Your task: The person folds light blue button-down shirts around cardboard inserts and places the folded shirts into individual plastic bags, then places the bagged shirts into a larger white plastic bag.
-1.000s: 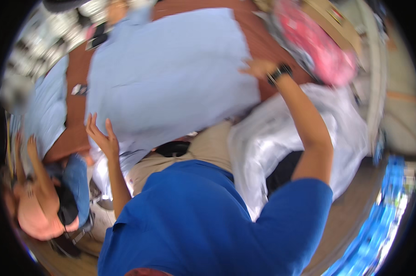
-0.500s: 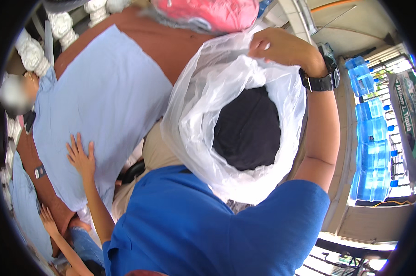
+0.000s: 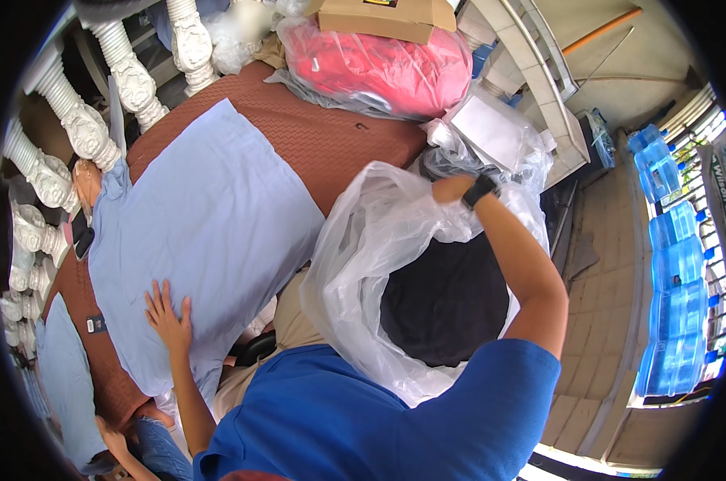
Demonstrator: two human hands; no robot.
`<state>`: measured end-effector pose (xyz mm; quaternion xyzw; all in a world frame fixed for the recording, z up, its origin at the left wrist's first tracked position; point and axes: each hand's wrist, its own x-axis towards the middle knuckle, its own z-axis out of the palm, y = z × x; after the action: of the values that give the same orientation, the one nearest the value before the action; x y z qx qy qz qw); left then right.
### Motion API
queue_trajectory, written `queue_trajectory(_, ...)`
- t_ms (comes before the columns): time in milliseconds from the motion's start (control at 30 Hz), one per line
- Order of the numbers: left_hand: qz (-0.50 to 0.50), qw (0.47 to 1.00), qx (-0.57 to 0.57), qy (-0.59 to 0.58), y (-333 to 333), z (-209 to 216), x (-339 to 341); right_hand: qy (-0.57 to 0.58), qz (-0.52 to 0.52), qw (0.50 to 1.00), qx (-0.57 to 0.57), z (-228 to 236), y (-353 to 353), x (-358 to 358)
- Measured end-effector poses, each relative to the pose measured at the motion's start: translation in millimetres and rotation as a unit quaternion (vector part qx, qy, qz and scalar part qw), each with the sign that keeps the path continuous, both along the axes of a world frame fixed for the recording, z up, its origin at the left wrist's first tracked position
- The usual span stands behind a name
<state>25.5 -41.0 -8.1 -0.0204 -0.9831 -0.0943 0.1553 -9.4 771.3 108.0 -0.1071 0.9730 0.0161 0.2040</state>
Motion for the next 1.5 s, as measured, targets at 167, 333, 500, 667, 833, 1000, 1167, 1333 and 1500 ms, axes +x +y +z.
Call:
queue_trajectory(167,0.005,1.0,-0.006,-0.004,-6,5,5,0.128,-0.318,0.927,-0.154,97,-10,-65)
queue_trajectory(333,0.0,1.0,-0.004,-0.015,1,4,-3,0.302,-0.327,0.875,0.189,-19,30,-51)
queue_trajectory(500,0.017,0.999,-0.021,-0.019,-5,13,10,0.36,-0.315,0.86,0.176,-18,-22,-48)
queue_trajectory(667,0.015,1.0,-0.006,-0.014,-6,11,9,0.35,-0.327,0.876,0.048,14,-18,-38)
queue_trajectory(833,0.014,1.0,0.005,-0.004,-5,10,10,0.387,-0.371,0.841,0.078,51,-26,-52)
queue_trajectory(1000,-0.009,0.998,0.058,0.021,-12,7,6,0.625,-0.295,0.716,0.096,144,-104,-36)
queue_trajectory(1167,-0.031,0.951,0.267,0.152,-18,60,4,0.66,-0.018,0.746,-0.088,221,-300,-22)
queue_trajectory(1333,-0.015,0.783,0.578,0.231,-54,76,-8,0.449,0.291,0.788,-0.306,174,-472,-22)
queue_trajectory(1500,0.056,0.61,0.761,0.215,-105,78,29,0.236,0.404,0.794,-0.387,61,-539,-53)
